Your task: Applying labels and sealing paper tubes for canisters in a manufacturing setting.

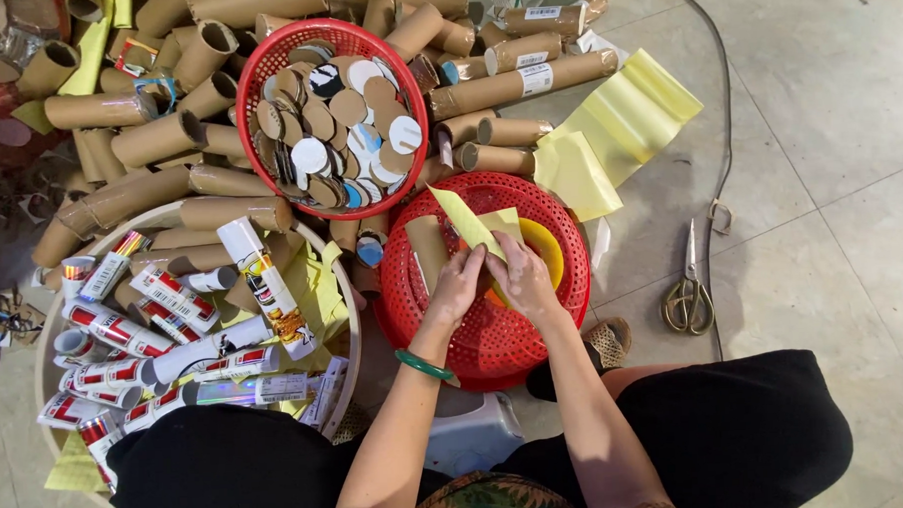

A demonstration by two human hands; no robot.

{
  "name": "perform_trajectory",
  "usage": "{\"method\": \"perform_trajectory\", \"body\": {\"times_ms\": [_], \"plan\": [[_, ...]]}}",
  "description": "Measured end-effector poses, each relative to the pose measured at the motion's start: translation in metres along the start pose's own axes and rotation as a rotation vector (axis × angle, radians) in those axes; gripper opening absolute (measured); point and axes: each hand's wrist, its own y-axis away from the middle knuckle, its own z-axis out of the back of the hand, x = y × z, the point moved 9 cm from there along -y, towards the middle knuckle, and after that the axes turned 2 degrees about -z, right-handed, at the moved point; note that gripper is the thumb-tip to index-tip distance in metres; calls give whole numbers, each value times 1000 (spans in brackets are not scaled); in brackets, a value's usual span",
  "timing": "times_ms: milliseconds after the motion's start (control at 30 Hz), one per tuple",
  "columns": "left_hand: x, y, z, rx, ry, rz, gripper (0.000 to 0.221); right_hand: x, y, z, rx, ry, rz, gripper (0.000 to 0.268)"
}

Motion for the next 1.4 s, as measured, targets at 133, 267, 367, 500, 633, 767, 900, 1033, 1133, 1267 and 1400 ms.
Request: {"method": "perform_trajectory", "body": {"times_ms": [133,267,367,500,633,767,900,1033,1133,1267,1400], "plan": [[-10,3,1,-59,372,-14,52,24,-6,7,12,-148,-40,34],[-21,8,-1,30,923,-15,39,45,-5,9,78,-231,-82,28],[-25,8,3,52,1101,-55,36,47,-4,10,3,-216,11,23],[-32,12,19,-73,1129,-55,39,63,-3,29,-191,24,16,24],[-46,22,37,-193,1113,48,39,129,7,87,-608,183,265,71],[-29,21,49,-311,1106,129,35,56,-2,22,-8,-511,-147,65],[4,0,58,-383,1164,-18,30,118,3,27,65,-187,219,56],[-7,3,68,-344,1234,-88,28,136,4,23,81,-100,239,62],[-21,8,71,-270,1184,-33,27,120,1,17,63,-173,229,61],[-27,17,74,-224,1044,49,32,68,4,-28,379,-746,-216,50],[-46,30,82,-369,982,-8,35,131,4,4,288,-330,199,70]]}}
